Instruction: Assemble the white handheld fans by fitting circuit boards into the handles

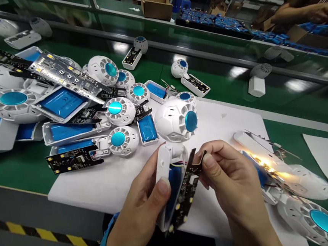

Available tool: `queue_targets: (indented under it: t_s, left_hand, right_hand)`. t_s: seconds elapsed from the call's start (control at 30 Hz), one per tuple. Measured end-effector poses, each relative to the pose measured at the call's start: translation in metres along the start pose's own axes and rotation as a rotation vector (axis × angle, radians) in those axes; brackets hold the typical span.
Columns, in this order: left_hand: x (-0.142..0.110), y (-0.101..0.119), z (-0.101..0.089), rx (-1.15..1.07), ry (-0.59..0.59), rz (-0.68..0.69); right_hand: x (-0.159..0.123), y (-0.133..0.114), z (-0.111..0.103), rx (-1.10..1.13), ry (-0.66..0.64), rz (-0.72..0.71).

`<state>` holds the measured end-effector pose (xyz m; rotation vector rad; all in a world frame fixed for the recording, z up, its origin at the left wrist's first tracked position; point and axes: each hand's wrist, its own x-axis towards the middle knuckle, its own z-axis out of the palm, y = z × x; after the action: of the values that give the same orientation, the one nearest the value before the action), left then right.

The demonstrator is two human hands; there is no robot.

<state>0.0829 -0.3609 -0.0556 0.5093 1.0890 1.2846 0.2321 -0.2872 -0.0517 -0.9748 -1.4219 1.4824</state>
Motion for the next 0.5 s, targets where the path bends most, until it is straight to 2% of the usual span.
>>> queue_targets:
  t_s: [0.07, 0.13, 0.33, 0.5]
  left_hand:
    - [0.000, 0.000, -0.002, -0.021, -0.016, -0.123]
    - [0.001, -0.002, -0.003, -0.050, -0.028, -0.189]
    - [0.002, 0.000, -0.005, -0.094, -0.027, -0.171]
    - [0.002, 0.001, -0.004, -0.039, 0.001, -0.182]
  right_hand:
    - [0.000, -0.005, 0.003, -0.148, 0.041, -0.082]
    - [-0.002, -0.008, 0.008, -0.244, 0.060, -0.134]
    - [-0.004, -0.012, 0.013, -0.428, 0.082, -0.216]
    - [-0.004, -0.012, 0.015, -0.404, 0.021, -0.231]
